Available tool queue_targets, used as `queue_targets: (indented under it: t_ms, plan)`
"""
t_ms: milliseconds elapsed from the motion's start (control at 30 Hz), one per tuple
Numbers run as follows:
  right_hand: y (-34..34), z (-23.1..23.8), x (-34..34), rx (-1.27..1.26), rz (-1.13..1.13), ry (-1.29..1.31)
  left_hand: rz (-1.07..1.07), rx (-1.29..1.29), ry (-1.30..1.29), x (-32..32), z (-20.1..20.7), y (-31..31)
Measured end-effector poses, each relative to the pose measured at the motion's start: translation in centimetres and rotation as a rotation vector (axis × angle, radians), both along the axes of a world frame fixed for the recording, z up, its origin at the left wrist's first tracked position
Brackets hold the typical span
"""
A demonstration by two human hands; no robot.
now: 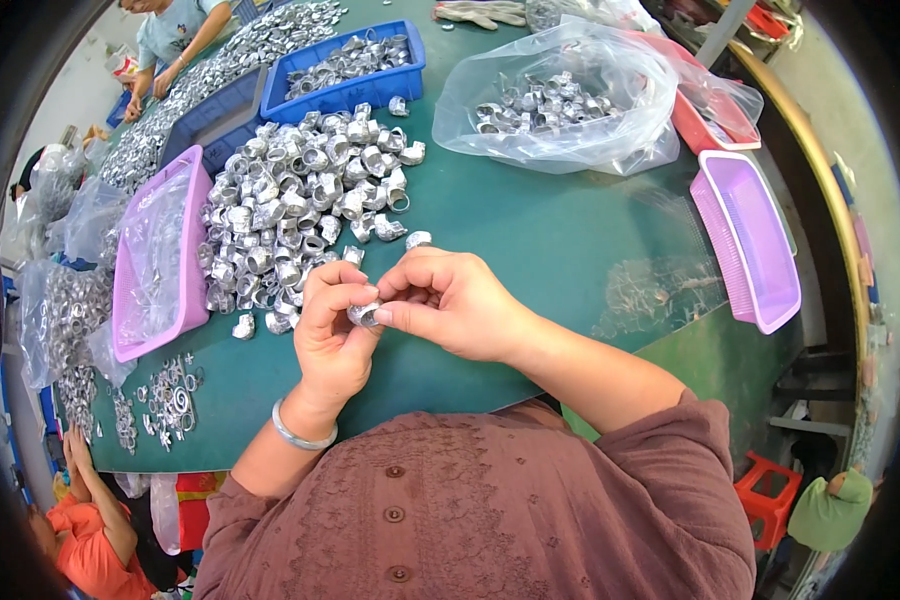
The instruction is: The person sorts through small metal hardware components on a workbench, picking them up to examine and then placing them into different containers and plastic bags.
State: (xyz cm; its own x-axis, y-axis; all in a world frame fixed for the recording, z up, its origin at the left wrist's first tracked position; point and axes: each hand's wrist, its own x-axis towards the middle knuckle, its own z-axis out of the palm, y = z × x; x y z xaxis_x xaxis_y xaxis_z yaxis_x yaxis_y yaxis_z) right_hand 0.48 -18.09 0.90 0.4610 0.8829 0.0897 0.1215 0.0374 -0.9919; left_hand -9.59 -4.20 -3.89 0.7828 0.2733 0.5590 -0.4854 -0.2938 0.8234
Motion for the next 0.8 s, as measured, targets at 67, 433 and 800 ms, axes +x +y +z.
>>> queue_targets:
  t_ms: [67,433,800]
  plan:
    - [0.2,-0.4,-0.2,0.023,-0.012,0.066,0.002,-0.015,-0.004,0.0,-0.2,0.1]
    - [0.8,-1.1,-0.5,0.094,-0.072,0.081,-0.023,-0.094,-0.007,0.0,0.0,0.1]
    - [0.4,-0.5,-0.2,-0.100,-0.082,0.478,-0.035,-0.127,0.073,-0.1,0.3,-0.2]
